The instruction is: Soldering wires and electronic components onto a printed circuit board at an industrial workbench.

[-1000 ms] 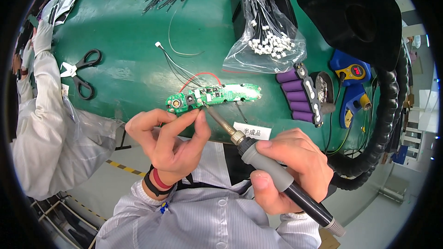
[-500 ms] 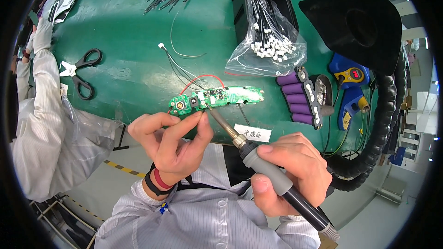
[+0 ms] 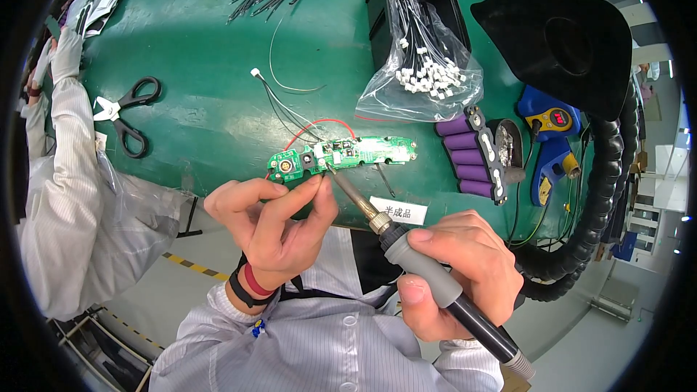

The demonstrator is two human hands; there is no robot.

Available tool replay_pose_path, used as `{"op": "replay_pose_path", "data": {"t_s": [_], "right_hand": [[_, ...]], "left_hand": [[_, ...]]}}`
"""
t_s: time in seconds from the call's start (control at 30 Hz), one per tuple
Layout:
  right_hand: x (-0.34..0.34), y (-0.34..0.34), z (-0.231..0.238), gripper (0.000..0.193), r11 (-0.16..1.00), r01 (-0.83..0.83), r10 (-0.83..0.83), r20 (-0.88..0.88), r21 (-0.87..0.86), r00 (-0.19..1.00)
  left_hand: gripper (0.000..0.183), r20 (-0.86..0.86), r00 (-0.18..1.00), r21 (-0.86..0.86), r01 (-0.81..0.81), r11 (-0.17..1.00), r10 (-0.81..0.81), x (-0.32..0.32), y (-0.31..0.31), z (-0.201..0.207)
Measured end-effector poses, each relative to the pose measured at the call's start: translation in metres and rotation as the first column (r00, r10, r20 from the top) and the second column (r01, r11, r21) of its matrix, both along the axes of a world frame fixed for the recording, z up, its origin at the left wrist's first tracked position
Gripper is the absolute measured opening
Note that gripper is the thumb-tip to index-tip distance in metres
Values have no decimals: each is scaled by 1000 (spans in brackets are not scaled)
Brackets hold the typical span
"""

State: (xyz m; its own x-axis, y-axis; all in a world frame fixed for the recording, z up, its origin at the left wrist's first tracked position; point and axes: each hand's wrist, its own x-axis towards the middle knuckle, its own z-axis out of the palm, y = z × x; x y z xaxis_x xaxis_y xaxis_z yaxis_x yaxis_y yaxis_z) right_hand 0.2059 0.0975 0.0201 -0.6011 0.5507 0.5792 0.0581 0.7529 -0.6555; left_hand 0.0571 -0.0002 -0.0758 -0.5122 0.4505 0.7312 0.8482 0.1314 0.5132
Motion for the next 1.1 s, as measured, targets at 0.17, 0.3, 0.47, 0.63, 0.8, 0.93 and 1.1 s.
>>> {"op": "replay_pose_path", "data": {"t_s": [0.17, 0.3, 0.47, 0.63, 0.8, 0.93, 1.1], "right_hand": [[1, -1, 2, 32, 1000, 5, -5, 27, -11, 1000], [2, -1, 3, 32, 1000, 15, -14, 44, -23, 999], [1, -1, 2, 32, 1000, 16, -15, 41, -25, 999], [1, 0, 2, 31, 1000, 6, -6, 22, -9, 1000], [0, 0, 1, 31, 1000, 8, -8, 11, -7, 1000], [0, 0, 0, 31, 1000, 6, -6, -5, -6, 1000], [0, 0, 0, 32, 1000, 9, -9, -8, -5, 1000]], "left_hand": [[29, -7, 998, 69, -59, 996, 60, -1, 5, -4], [28, -4, 998, 67, -58, 996, 58, -1, 5, -4], [27, 13, 998, 52, -68, 996, 68, 0, 5, -3], [26, 8, 998, 54, -68, 996, 68, 0, 6, -2], [27, 7, 998, 55, -58, 997, 58, 0, 4, -4], [27, 4, 999, 58, -42, 997, 42, 0, 3, -5], [27, 1, 999, 65, -39, 997, 39, 0, 3, -6]]}}
